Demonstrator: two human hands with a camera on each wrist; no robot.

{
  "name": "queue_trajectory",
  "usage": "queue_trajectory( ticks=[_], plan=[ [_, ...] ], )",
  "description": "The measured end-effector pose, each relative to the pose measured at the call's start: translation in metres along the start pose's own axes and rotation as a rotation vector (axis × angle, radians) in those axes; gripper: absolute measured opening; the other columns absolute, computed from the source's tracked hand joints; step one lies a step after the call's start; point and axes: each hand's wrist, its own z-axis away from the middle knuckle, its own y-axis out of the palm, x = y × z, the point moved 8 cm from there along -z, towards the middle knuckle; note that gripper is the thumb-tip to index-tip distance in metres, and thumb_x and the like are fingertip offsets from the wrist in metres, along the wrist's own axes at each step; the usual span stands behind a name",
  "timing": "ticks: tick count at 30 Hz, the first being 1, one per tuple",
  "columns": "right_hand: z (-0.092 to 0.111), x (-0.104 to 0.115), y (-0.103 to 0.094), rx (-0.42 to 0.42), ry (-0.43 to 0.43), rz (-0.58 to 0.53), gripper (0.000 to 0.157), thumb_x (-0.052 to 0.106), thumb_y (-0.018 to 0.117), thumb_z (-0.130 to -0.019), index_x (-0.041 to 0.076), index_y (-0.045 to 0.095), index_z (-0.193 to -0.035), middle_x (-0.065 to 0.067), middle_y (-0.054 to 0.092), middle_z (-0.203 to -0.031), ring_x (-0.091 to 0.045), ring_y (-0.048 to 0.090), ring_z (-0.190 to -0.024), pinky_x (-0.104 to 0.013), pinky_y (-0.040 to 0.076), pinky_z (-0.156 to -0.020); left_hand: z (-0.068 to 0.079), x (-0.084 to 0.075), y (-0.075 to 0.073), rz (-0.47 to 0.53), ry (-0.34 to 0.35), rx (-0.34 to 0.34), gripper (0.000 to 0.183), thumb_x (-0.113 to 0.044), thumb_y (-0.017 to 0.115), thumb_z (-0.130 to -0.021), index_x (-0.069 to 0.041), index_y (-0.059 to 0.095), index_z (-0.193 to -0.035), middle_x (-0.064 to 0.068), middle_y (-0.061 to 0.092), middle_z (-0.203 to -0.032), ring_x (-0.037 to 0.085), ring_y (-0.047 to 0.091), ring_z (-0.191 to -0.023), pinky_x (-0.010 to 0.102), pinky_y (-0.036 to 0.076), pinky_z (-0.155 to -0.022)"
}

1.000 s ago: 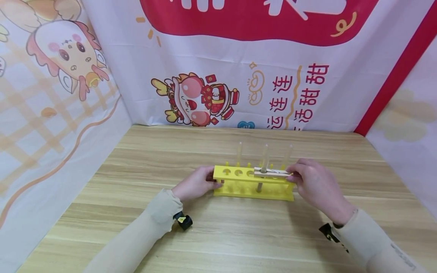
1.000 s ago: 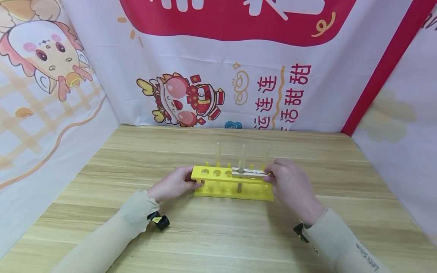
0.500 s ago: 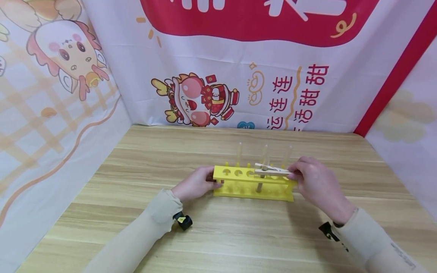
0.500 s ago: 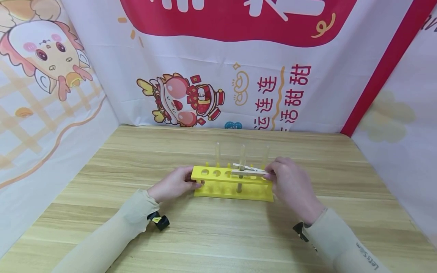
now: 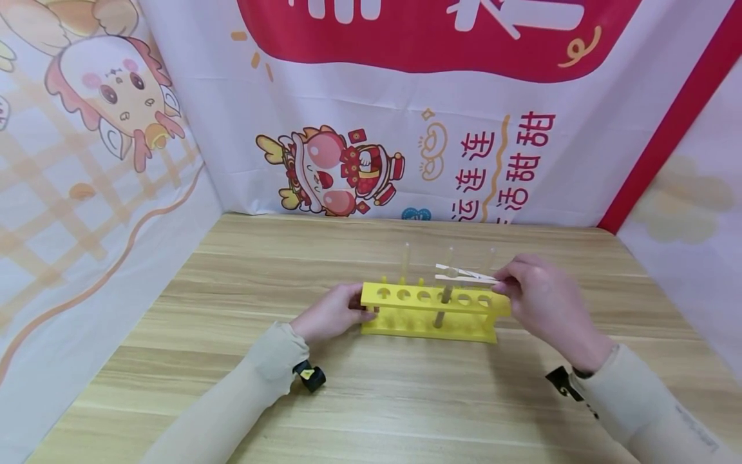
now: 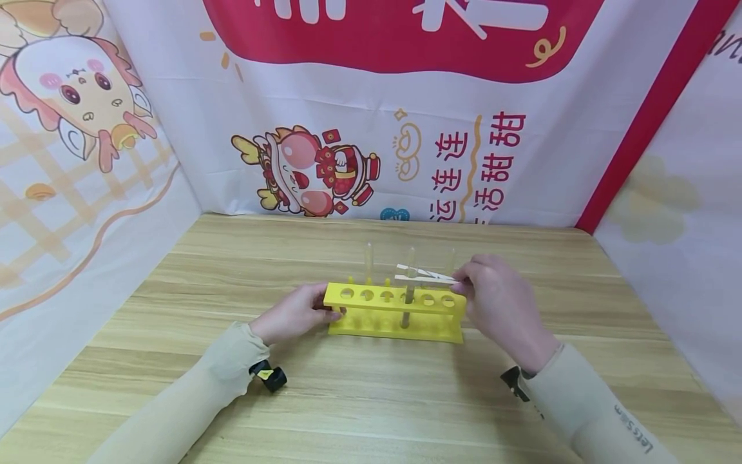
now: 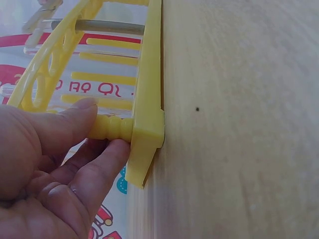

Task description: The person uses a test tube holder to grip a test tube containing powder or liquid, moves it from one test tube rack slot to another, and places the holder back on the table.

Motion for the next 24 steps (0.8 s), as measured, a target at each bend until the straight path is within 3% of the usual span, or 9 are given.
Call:
queue_trajectory(
  ticks=[12,16,24],
  plan=[
    [-0.016,0.001,-0.026,-0.016,-0.019,0.027,0.013,0.002,0.084,-0.076,0.001,0.074,-0.083,-0.006,0.065,-0.075,-0.027,0.063,-0.068,-0.047,0.056,-0.063,-0.001,0.001,0.001,0.009,0.011,-0.005,0.029,-0.007,0.070,-0.093,-0.015,0.064,-0.120,-0.002,0.067,-0.115,0.012,0.063,-0.102,0.030,0.053,-0.090],
    [-0.020,-0.002,-0.036,-0.028,0.011,0.032,0.015,0.001,0.083,-0.076,-0.001,0.074,-0.087,-0.009,0.066,-0.079,-0.028,0.062,-0.071,-0.048,0.056,-0.065,-0.001,0.002,0.001,0.015,0.015,-0.006,0.028,-0.007,0.070,-0.092,-0.015,0.065,-0.119,-0.002,0.067,-0.114,0.013,0.063,-0.102,0.030,0.053,-0.089],
    [-0.022,-0.025,-0.056,-0.036,0.109,0.071,0.023,0.008,0.084,-0.078,-0.001,0.074,-0.096,-0.013,0.066,-0.081,-0.025,0.054,-0.063,-0.041,0.048,-0.056,-0.002,0.001,0.002,0.015,0.015,-0.002,0.029,-0.007,0.070,-0.093,-0.015,0.064,-0.120,0.000,0.067,-0.116,0.013,0.063,-0.103,0.031,0.053,-0.089]
  ],
)
